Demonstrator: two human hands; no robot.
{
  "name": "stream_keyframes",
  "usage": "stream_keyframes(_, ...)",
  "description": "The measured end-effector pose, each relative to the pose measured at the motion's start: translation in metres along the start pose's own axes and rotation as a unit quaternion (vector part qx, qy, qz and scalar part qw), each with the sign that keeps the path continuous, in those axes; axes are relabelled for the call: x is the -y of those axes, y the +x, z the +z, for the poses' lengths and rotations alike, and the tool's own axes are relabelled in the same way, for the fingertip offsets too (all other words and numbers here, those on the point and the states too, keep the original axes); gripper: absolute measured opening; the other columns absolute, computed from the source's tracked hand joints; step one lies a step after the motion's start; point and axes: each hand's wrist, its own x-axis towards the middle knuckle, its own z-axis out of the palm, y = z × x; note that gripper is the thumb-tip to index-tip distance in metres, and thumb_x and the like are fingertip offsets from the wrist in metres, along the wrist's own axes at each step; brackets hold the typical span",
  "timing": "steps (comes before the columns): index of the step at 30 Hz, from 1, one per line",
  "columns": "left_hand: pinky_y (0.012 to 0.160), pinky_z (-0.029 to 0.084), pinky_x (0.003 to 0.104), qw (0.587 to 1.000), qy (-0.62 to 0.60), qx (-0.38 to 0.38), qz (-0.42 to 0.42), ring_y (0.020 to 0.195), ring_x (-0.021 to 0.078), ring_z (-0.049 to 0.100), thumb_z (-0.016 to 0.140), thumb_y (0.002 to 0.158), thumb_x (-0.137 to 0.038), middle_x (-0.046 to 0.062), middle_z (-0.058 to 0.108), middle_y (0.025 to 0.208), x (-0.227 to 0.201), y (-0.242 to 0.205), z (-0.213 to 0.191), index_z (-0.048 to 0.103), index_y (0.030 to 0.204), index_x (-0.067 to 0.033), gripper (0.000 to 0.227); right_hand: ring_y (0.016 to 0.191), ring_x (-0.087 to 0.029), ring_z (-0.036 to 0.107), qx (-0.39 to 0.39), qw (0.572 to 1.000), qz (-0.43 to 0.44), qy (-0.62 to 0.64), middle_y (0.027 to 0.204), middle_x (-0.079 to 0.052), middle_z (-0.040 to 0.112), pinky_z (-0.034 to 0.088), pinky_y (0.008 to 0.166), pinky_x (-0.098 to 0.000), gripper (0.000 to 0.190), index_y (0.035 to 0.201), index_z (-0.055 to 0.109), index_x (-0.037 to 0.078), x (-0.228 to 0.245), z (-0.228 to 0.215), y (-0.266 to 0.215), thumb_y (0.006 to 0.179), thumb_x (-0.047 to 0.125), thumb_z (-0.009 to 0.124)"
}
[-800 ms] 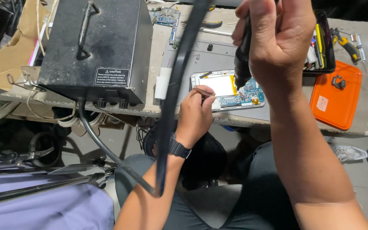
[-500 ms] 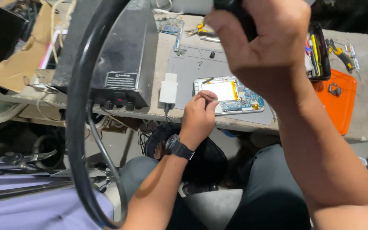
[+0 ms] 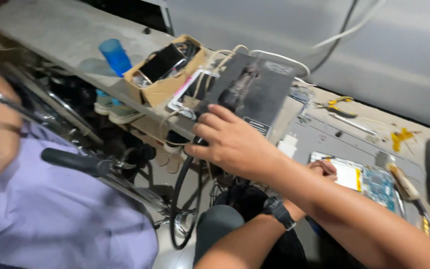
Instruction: The person is disassembling electronic components from a tablet motherboard using tweezers and a heat gun.
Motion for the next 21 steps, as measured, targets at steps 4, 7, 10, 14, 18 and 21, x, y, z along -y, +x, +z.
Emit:
stream_keyframes(4, 0.090, 0.048, 0.054, 1.000, -0.021, -0.011, -0.017, 0.095, 0.0408, 0.066, 0.062, 0.096, -0.021, 0.015, 0.069, 0.092, 0.012, 0.002, 0.005, 0.066, 0.091, -0.0114, 0.012, 0.124, -0.035, 0.059, -0.053, 0.998, -0.025, -0.010, 0.116, -0.011, 0.062, 0.035, 0.125, -0.0579, 0.022, 0.123, 0.070, 0.020, -0.013, 0.085, 0.024, 0.106, 0.021, 0.056)
stream_keyframes(7, 0.094, 0.050, 0.051, 0.998, -0.044, -0.011, -0.033, 0.098, 0.0371, 0.067, 0.064, 0.097, -0.023, 0.010, 0.069, 0.094, 0.020, -0.002, 0.015, 0.067, 0.096, -0.0151, 0.009, 0.125, -0.033, 0.059, -0.071, 0.997, -0.029, -0.029, 0.114, -0.010, 0.063, 0.034, 0.126, -0.0576, 0.020, 0.117, 0.072, 0.020, -0.029, 0.121, 0.043, 0.103, 0.021, 0.058)
stream_keyframes(10, 0.097, 0.051, 0.048, 0.996, -0.068, -0.008, -0.051, 0.102, 0.0333, 0.068, 0.066, 0.097, -0.025, 0.006, 0.069, 0.097, 0.022, -0.005, 0.024, 0.067, 0.101, -0.0189, 0.007, 0.123, -0.032, 0.061, -0.095, 0.994, -0.017, -0.050, 0.109, -0.009, 0.064, 0.038, 0.123, -0.0558, 0.013, 0.108, 0.072, 0.021, -0.040, 0.144, 0.051, 0.101, 0.019, 0.060)
stream_keyframes(14, 0.102, 0.053, 0.044, 0.992, -0.103, 0.000, -0.071, 0.106, 0.0283, 0.069, 0.069, 0.098, -0.028, 0.000, 0.069, 0.101, 0.021, -0.010, 0.035, 0.067, 0.107, -0.0239, 0.010, 0.118, -0.029, 0.061, -0.073, 0.996, 0.008, -0.053, 0.105, -0.006, 0.065, 0.040, 0.120, -0.0526, 0.012, 0.104, 0.072, 0.022, -0.043, 0.159, 0.049, 0.102, 0.017, 0.062)
stream_keyframes(18, 0.107, 0.055, 0.041, 0.985, -0.143, 0.013, -0.093, 0.111, 0.0233, 0.070, 0.072, 0.099, -0.031, -0.006, 0.070, 0.105, 0.013, -0.018, 0.047, 0.067, 0.113, -0.0289, 0.015, 0.118, -0.028, 0.062, -0.052, 0.997, 0.018, -0.050, 0.104, -0.006, 0.067, 0.040, 0.119, -0.0514, 0.012, 0.102, 0.073, 0.022, -0.041, 0.169, 0.045, 0.102, 0.016, 0.062)
stream_keyframes(21, 0.111, 0.056, 0.038, 0.978, -0.175, 0.026, -0.107, 0.115, 0.0196, 0.071, 0.075, 0.100, -0.033, -0.010, 0.070, 0.108, 0.005, -0.026, 0.062, 0.068, 0.118, -0.0327, 0.020, 0.116, -0.029, 0.062, -0.044, 0.997, 0.010, -0.058, 0.100, -0.006, 0.066, 0.040, 0.120, -0.0526, 0.009, 0.098, 0.071, 0.021, -0.038, 0.182, 0.038, 0.099, 0.017, 0.064)
